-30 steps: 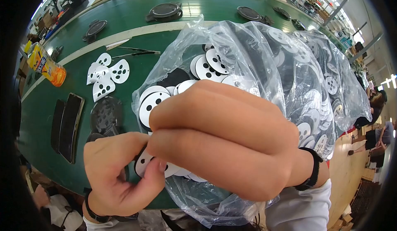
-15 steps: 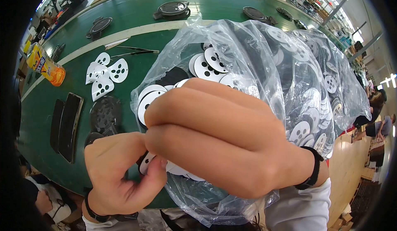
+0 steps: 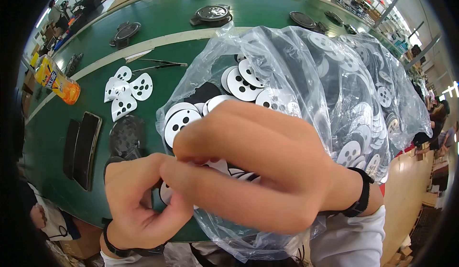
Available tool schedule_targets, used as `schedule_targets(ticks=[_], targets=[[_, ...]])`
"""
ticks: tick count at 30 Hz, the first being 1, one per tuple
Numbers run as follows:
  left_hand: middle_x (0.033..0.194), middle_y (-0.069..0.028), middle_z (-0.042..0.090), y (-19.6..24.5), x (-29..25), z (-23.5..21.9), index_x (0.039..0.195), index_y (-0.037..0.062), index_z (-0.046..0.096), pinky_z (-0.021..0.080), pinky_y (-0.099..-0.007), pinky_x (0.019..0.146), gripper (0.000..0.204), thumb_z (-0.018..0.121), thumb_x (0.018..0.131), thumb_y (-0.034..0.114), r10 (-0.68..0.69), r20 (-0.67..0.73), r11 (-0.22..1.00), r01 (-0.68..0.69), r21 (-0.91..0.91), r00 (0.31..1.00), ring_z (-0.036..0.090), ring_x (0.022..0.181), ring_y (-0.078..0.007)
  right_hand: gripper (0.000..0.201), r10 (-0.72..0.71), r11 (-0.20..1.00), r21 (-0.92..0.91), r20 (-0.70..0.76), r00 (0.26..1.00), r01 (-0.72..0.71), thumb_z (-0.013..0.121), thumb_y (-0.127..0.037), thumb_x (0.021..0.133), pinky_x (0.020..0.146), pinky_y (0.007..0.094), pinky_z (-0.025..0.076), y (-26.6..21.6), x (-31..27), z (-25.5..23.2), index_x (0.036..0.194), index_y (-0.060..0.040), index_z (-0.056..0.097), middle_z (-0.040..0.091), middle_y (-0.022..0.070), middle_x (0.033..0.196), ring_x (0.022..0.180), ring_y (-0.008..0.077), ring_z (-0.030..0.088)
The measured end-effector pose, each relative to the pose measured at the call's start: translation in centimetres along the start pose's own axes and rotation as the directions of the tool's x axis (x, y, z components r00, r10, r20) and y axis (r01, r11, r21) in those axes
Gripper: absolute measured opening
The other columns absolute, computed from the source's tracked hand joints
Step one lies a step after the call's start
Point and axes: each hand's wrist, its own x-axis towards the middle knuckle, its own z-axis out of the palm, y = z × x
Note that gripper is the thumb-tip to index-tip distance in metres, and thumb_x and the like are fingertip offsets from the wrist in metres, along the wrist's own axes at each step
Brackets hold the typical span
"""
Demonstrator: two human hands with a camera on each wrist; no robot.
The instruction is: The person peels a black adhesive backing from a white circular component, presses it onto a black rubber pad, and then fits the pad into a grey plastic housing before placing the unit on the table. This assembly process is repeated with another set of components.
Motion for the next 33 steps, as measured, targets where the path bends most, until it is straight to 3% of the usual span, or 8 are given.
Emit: schedule_targets(ticks=[9,15,18,20,22,25,28,33], targets=[[0.062,-0.0067,0.056,0.1,0.1,0.0,0.080,-0.0059,0.057,0.039,-0.0209,0.050,0.014,0.059,0.067,-0.003,-0.102,0.051,0.993,0.104,-0.049,0.994,0.051,0.053,-0.0091,0.018,-0.056,0.989,-0.139,0.027,0.998,0.060,0.066,-0.004,0.061,0.053,0.0286,0.046,-0.2,0.3,0.1,0.079,-0.0001,0.064,0.056,0.0127,0.086,0.065,0.0229,0.058],[0.068,-0.0056,0.059,-0.7,0.2,-0.5,0.090,-0.0019,0.059,0.043,-0.0206,0.047,0.021,0.066,0.070,0.001,-0.107,0.013,0.941,0.106,-0.322,0.994,0.055,0.053,-0.0076,0.015,-0.077,0.992,-0.098,0.039,0.996,0.080,0.063,-0.003,0.063,0.050,0.0298,0.046,-0.1,0.3,-0.1,0.076,0.0014,0.058,0.056,0.0136,0.086,0.063,0.0248,0.055],[0.073,-0.0049,0.061,-0.2,0.6,-0.6,0.091,-0.0042,0.059,0.045,-0.0206,0.054,0.019,0.065,0.076,0.005,-0.117,0.128,0.859,0.165,-0.485,0.985,0.055,0.062,-0.0060,0.017,-0.171,0.971,-0.172,-0.029,0.985,0.164,0.063,-0.004,0.061,0.050,0.0298,0.046,0.4,0.3,0.0,0.076,-0.0001,0.057,0.057,0.0124,0.084,0.062,0.0246,0.055],[0.074,-0.0032,0.060,0.8,0.6,-0.1,0.091,-0.0054,0.059,0.043,-0.0201,0.057,0.017,0.063,0.081,0.008,-0.346,0.121,0.430,0.271,-0.861,0.931,0.053,0.064,-0.0057,0.018,-0.216,0.958,-0.203,-0.055,0.975,0.201,0.063,-0.004,0.060,0.050,0.0293,0.047,0.7,0.5,-0.1,0.077,-0.0003,0.057,0.057,0.0117,0.083,0.062,0.0244,0.055],[0.071,-0.0012,0.057,-0.1,0.5,-1.3,0.089,-0.0055,0.059,0.039,-0.0188,0.056,0.012,0.056,0.085,0.006,-0.289,0.190,0.495,0.316,-0.810,0.938,0.047,0.063,-0.0046,0.019,-0.258,0.944,-0.235,-0.084,0.963,0.232,0.063,-0.005,0.059,0.050,0.0288,0.047,1.0,0.5,-0.1,0.077,-0.0006,0.058,0.058,0.0110,0.083,0.062,0.0242,0.055],[0.065,0.0020,0.049,-0.7,0.6,-1.3,0.085,-0.0050,0.057,0.032,-0.0178,0.050,0.010,0.051,0.088,0.002,-0.237,0.129,0.801,0.269,-0.535,0.963,0.039,0.059,-0.0023,0.020,-0.283,0.920,-0.272,0.036,0.959,0.281,0.063,-0.006,0.057,0.052,0.0273,0.048,0.9,0.3,-0.9,0.076,0.0004,0.058,0.058,0.0119,0.085,0.066,0.0251,0.057],[0.065,0.0020,0.050,-0.7,0.6,-1.9,0.083,-0.0041,0.057,0.031,-0.0179,0.049,0.011,0.051,0.089,0.003,-0.362,0.110,0.773,0.364,-0.520,0.926,0.040,0.057,-0.0018,0.016,-0.300,0.930,-0.220,0.009,0.954,0.294,0.066,-0.008,0.065,0.048,0.0254,0.045,1.8,0.7,-1.0,0.074,0.0008,0.056,0.054,0.0087,0.084,0.068,0.0225,0.056],[0.064,-0.0044,0.057,-1.5,0.9,-3.6,0.082,-0.0013,0.056,0.038,-0.0217,0.042,0.017,0.048,0.090,0.011,-0.478,-0.183,0.614,0.178,-0.769,0.859,0.052,0.051,-0.0087,0.016,-0.167,0.985,0.029,-0.029,0.986,0.168,0.063,0.001,0.072,0.064,0.0293,0.046,2.0,1.8,-2.1,0.084,-0.0010,0.053,0.054,0.0088,0.086,0.074,0.0226,0.055]])
